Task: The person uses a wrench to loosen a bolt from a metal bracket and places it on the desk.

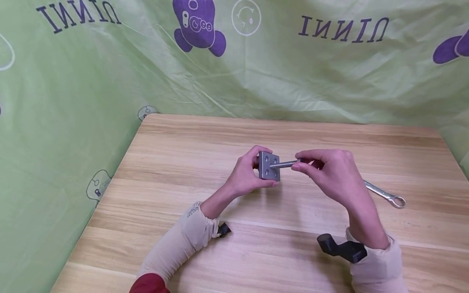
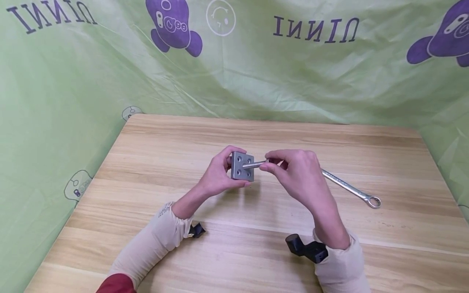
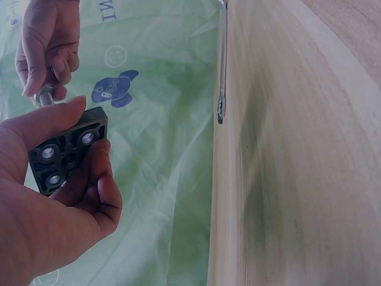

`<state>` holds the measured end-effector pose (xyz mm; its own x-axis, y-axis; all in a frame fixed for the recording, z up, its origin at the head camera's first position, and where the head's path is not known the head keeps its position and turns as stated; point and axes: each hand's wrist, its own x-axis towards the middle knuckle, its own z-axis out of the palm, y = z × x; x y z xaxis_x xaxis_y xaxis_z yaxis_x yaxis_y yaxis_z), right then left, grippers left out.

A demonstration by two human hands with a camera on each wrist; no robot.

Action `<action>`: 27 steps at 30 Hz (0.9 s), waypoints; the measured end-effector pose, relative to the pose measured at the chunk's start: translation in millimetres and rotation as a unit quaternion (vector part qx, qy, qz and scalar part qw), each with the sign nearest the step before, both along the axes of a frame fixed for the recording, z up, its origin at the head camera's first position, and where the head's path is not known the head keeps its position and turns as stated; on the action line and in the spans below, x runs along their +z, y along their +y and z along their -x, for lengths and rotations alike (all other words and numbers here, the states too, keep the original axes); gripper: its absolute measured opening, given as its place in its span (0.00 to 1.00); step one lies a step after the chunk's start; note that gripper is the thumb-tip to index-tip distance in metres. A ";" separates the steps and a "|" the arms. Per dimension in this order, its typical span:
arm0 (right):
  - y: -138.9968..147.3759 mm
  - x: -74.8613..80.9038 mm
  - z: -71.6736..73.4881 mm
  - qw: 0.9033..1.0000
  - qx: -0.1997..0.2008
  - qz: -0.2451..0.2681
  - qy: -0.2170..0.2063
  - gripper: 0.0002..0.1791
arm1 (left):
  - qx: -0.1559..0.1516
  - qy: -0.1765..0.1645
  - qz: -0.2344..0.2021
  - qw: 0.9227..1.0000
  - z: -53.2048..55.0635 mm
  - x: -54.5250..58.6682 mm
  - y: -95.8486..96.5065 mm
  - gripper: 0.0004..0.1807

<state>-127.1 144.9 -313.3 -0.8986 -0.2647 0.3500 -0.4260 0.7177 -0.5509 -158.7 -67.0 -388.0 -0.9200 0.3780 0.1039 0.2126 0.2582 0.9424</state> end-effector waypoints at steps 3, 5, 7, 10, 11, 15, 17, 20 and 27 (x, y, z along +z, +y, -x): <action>0.3 -1.5 0.5 0.999 0.014 0.001 0.033 0.12 | 0.002 -0.005 -0.001 1.000 0.2 -0.3 -0.1 0.39; 0.2 -2.4 1.0 0.998 0.022 0.004 0.054 0.13 | 0.003 -0.006 -0.001 1.000 0.3 -0.1 -0.2 0.39; 0.1 -3.3 1.6 0.997 0.030 0.008 0.071 0.15 | 0.004 -0.007 0.000 1.000 0.3 0.0 -0.4 0.39; 0.3 -4.5 2.7 0.995 0.043 0.011 0.092 0.17 | 0.004 -0.009 -0.003 1.000 0.7 0.1 -0.8 0.40; 0.5 -4.8 3.0 0.994 0.047 0.010 0.098 0.17 | 0.003 -0.010 -0.005 1.000 0.7 0.3 -1.0 0.40; 0.6 -5.2 3.7 0.992 0.058 0.010 0.116 0.18 | 0.001 -0.013 -0.015 1.000 0.7 1.2 -1.4 0.39; 0.6 -5.4 3.5 0.990 0.059 0.009 0.125 0.18 | 0.001 -0.013 -0.018 1.000 0.7 1.5 -1.5 0.39; 0.8 -5.8 3.8 0.988 0.057 0.006 0.140 0.19 | 0.002 -0.014 -0.021 1.000 1.1 1.2 -1.6 0.40; 0.2 -8.6 7.2 0.979 0.041 -0.040 0.194 0.19 | 0.010 -0.016 -0.027 0.999 1.3 2.3 -2.6 0.39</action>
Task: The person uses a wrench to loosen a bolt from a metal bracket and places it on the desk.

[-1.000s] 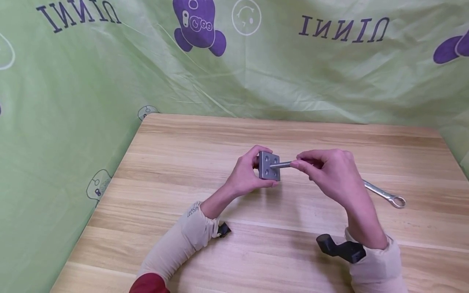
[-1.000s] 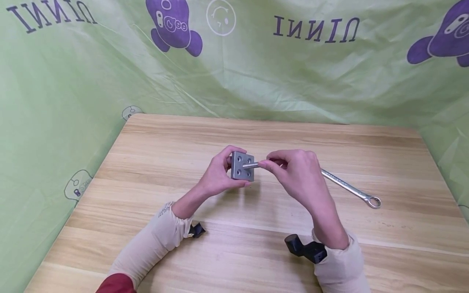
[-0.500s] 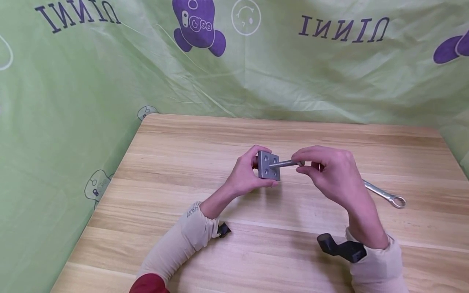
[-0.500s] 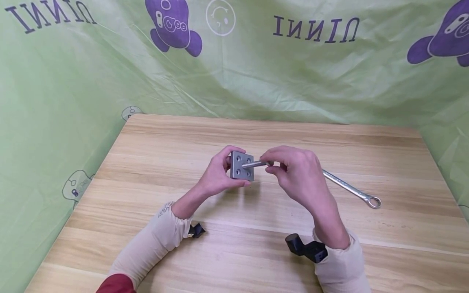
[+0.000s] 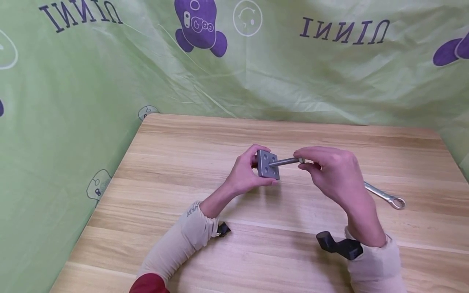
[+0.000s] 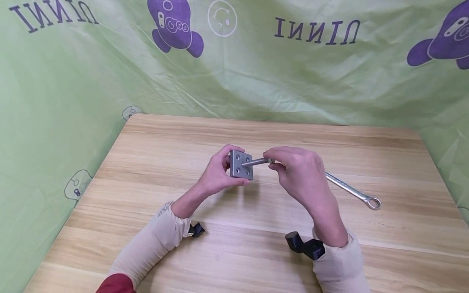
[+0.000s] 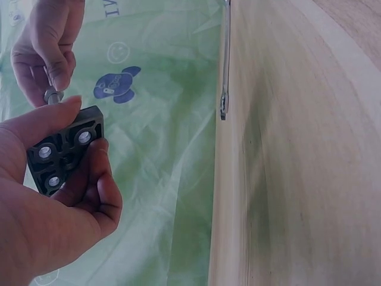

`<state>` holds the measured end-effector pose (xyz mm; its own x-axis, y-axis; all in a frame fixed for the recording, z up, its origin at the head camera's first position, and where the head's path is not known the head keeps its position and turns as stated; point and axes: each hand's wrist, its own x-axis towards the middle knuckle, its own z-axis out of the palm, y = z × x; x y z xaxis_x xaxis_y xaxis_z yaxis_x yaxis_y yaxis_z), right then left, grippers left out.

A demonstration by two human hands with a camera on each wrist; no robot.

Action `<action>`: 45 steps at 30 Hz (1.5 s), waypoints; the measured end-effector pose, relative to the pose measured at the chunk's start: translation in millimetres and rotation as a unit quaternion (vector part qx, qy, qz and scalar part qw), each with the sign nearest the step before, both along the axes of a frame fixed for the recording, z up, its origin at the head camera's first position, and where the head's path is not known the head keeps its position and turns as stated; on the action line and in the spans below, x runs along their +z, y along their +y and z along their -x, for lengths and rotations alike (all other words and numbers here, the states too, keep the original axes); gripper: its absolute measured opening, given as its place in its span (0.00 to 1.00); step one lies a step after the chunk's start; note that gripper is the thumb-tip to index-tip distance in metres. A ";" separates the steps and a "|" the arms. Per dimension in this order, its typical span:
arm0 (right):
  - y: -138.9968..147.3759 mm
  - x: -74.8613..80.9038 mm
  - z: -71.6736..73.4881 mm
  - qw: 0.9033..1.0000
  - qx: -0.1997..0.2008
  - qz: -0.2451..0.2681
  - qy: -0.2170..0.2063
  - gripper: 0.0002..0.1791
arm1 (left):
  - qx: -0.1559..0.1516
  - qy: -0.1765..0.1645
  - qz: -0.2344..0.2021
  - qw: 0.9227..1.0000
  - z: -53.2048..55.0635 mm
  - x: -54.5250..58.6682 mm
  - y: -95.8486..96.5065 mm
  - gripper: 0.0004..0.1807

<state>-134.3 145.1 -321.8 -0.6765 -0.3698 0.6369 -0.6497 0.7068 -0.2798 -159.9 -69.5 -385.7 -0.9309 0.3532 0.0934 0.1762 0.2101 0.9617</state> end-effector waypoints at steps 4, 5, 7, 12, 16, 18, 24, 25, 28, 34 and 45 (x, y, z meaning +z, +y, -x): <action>-2.1 -0.7 1.6 1.000 0.004 -0.003 0.022 0.18 | 0.006 -0.008 -0.010 1.000 0.1 -0.2 -1.0 0.40; -2.5 -0.9 2.2 1.000 0.009 -0.001 0.027 0.17 | 0.008 -0.010 -0.010 1.000 0.2 -0.1 -1.2 0.40; -3.0 -1.5 3.1 0.999 0.017 0.006 0.036 0.16 | 0.011 -0.013 -0.013 1.000 0.4 0.2 -1.5 0.40; -2.3 -4.0 5.3 0.998 0.036 0.026 0.037 0.15 | 0.011 -0.008 -0.018 1.000 1.6 1.2 -2.8 0.41; 0.2 -6.6 8.1 0.998 0.045 0.046 0.021 0.13 | 0.008 -0.005 -0.026 1.000 3.5 2.6 -4.2 0.40; 1.6 -7.8 10.0 0.997 0.048 0.060 0.020 0.13 | 0.007 -0.006 -0.029 1.000 4.8 3.1 -4.7 0.41; 5.6 -11.0 15.6 0.992 0.041 0.117 0.010 0.15 | 0.017 -0.008 -0.028 0.999 10.1 0.6 -7.3 0.41; 6.3 -11.6 16.7 0.991 0.039 0.128 0.006 0.15 | 0.022 -0.009 -0.026 0.999 10.9 0.0 -7.9 0.41; 8.1 -13.8 19.5 0.987 0.030 0.160 -0.012 0.15 | 0.032 -0.016 -0.027 0.999 13.5 -2.6 -10.0 0.41; 10.1 -24.9 28.6 0.979 -0.030 0.187 -0.071 0.14 | 0.047 -0.031 -0.028 0.998 20.4 -10.0 -14.9 0.41; 12.1 -60.0 54.7 0.956 -0.083 0.187 -0.208 0.12 | 0.078 -0.073 -0.004 0.994 33.5 -23.8 -25.7 0.44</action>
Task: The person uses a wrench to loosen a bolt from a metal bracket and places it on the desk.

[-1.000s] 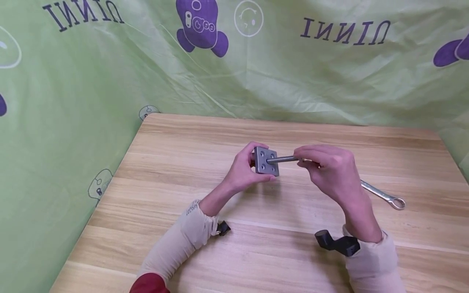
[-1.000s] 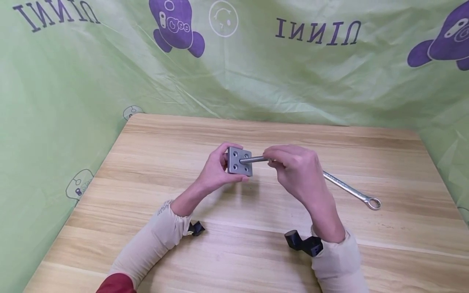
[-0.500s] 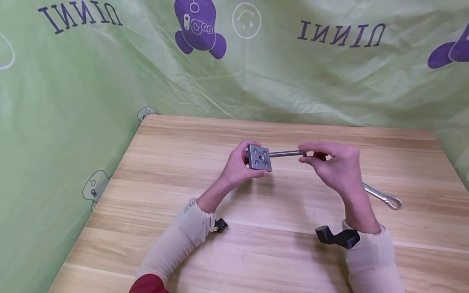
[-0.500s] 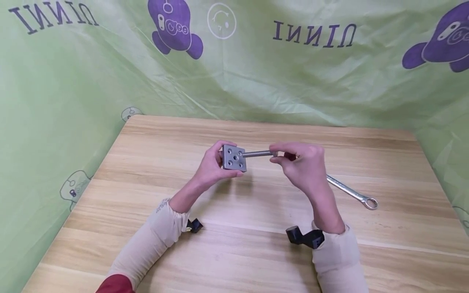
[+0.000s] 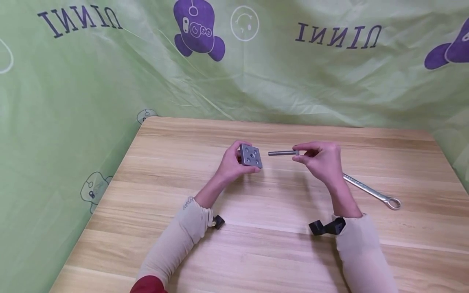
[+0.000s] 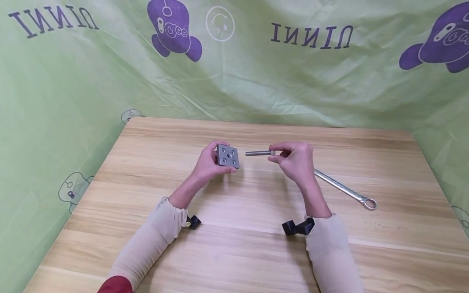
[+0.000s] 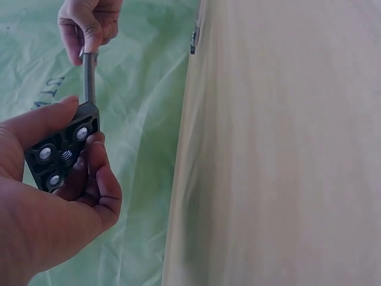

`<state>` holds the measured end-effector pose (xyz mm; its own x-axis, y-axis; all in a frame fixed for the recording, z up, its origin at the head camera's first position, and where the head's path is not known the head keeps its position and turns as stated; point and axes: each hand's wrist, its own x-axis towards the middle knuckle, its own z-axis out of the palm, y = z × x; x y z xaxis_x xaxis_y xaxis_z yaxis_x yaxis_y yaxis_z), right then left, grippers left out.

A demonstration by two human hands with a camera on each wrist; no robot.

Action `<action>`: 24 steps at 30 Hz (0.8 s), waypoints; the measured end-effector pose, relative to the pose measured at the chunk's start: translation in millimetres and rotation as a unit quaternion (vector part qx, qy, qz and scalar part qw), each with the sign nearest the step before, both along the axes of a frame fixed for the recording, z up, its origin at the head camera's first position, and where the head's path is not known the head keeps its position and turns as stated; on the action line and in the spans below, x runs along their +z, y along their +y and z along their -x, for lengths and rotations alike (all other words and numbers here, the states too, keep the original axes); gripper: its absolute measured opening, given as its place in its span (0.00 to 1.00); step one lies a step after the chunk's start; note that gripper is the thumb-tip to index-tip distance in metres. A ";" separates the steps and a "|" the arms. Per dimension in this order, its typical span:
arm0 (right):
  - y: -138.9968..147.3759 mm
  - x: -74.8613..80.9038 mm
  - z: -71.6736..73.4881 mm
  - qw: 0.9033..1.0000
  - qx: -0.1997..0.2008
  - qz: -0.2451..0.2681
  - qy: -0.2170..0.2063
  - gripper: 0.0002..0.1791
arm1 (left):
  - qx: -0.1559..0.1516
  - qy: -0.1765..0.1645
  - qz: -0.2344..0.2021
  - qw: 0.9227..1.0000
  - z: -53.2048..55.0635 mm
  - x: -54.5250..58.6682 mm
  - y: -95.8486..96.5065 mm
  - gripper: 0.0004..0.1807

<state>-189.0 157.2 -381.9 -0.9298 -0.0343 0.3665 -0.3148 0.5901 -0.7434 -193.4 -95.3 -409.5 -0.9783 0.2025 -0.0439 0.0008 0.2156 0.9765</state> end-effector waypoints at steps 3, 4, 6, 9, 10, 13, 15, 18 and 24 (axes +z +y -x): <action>-0.8 -9.4 5.5 1.000 -0.004 0.002 -0.027 0.12 | 0.002 -0.009 0.005 1.000 4.0 -4.0 -2.8 0.44; -1.1 -12.2 6.9 0.999 -0.004 0.003 -0.037 0.12 | 0.002 -0.013 0.007 1.000 5.5 -5.6 -3.9 0.44; -2.1 -17.3 9.7 0.999 -0.004 0.002 -0.055 0.12 | 0.002 -0.020 0.013 1.000 8.5 -8.0 -6.0 0.44; -3.5 -23.9 13.5 0.997 -0.002 -0.003 -0.080 0.12 | 0.002 -0.023 0.023 0.999 13.0 -10.4 -9.1 0.43; -3.9 -26.0 14.9 0.996 -0.003 -0.005 -0.088 0.12 | 0.003 -0.022 0.033 0.999 14.6 -10.9 -9.9 0.43; -5.2 -33.1 18.6 0.993 -0.007 -0.010 -0.113 0.12 | 0.002 -0.019 0.061 0.998 19.5 -12.0 -11.7 0.41; -6.4 -37.5 20.1 0.991 -0.012 -0.013 -0.135 0.12 | -0.001 -0.021 0.087 0.996 22.4 -13.5 -12.6 0.40; -8.1 -42.6 21.0 0.987 -0.015 -0.017 -0.162 0.13 | -0.007 -0.032 0.119 0.992 25.8 -16.1 -14.1 0.41; -9.1 -48.9 23.5 0.985 -0.016 -0.032 -0.168 0.14 | -0.010 -0.034 0.181 0.983 29.9 -17.8 -15.0 0.42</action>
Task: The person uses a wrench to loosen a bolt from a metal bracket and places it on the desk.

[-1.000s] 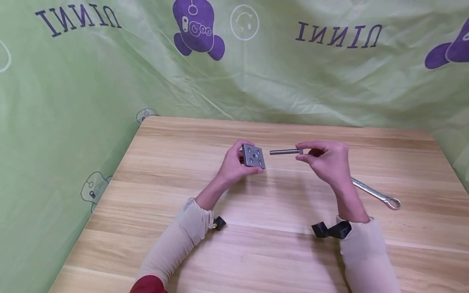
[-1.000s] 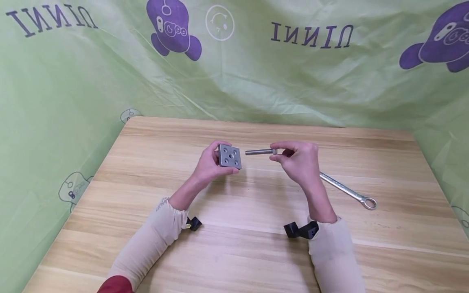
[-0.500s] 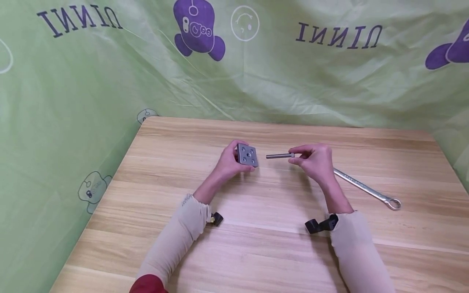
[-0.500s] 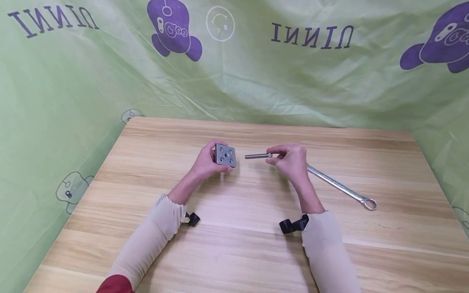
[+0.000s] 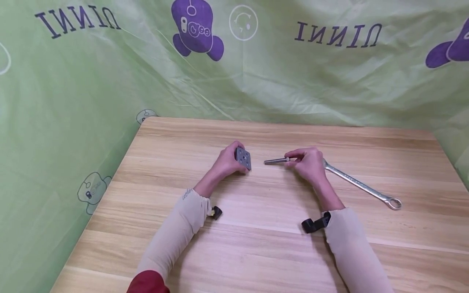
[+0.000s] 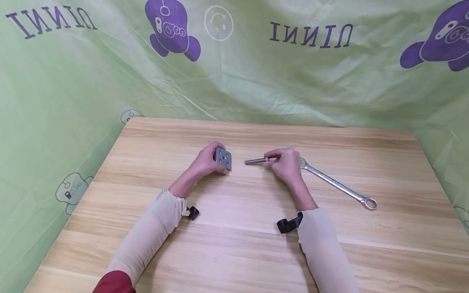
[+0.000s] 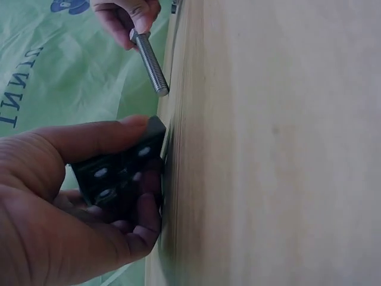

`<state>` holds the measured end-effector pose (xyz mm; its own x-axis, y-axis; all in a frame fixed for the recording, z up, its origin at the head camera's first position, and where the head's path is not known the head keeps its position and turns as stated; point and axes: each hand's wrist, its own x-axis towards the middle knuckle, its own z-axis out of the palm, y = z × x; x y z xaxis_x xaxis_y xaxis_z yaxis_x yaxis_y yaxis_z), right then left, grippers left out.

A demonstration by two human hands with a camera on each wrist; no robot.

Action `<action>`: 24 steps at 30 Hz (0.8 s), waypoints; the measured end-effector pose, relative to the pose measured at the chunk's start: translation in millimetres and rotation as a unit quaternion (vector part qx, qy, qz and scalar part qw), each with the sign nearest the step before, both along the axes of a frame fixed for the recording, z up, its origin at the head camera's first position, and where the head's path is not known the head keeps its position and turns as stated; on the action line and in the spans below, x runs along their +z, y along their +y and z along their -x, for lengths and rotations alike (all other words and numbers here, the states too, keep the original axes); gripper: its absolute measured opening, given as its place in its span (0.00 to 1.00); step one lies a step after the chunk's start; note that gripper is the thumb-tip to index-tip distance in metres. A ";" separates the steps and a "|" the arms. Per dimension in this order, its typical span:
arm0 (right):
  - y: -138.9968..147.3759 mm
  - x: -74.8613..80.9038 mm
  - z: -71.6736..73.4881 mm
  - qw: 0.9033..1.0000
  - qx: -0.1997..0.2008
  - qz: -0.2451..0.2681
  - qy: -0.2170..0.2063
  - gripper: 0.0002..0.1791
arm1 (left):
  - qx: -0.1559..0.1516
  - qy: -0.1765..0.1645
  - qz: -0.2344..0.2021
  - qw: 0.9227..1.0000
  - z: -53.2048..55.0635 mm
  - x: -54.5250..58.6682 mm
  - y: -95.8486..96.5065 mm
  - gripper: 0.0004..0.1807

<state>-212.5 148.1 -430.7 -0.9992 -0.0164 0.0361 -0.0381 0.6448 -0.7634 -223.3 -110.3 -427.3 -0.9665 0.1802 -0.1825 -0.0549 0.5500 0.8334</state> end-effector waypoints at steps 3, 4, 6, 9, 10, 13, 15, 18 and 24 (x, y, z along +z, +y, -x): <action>-1.3 -2.2 1.3 1.000 0.005 -0.005 0.009 0.15 | -0.001 0.007 0.029 1.000 0.8 1.3 -0.1 0.41; -1.7 -3.0 1.8 1.000 0.007 -0.005 0.013 0.15 | -0.001 0.009 0.037 0.999 1.0 2.0 -0.1 0.41; -2.6 -4.6 2.8 1.000 0.015 -0.004 0.018 0.15 | 0.003 0.008 0.047 0.999 1.5 2.9 -0.1 0.40; -3.5 -6.6 3.8 0.999 0.021 -0.004 0.023 0.15 | 0.012 0.006 0.066 0.998 2.3 4.3 0.2 0.40; -3.4 -7.3 4.0 0.999 0.022 -0.005 0.025 0.15 | 0.015 0.007 0.075 0.997 2.7 4.6 0.4 0.40; -2.9 -9.4 4.2 1.000 0.021 -0.006 0.021 0.14 | 0.024 0.003 0.100 0.995 3.7 4.9 1.5 0.41; -2.2 -10.6 4.5 1.000 0.019 -0.005 0.013 0.14 | 0.029 0.002 0.118 0.993 4.3 4.8 2.2 0.40; -1.3 -12.3 5.3 1.000 0.021 -0.003 0.004 0.14 | 0.035 0.000 0.140 0.990 4.6 5.3 3.2 0.41; 0.4 -14.3 5.9 0.999 0.028 0.002 -0.015 0.17 | 0.034 -0.002 0.181 0.983 3.6 7.2 4.6 0.42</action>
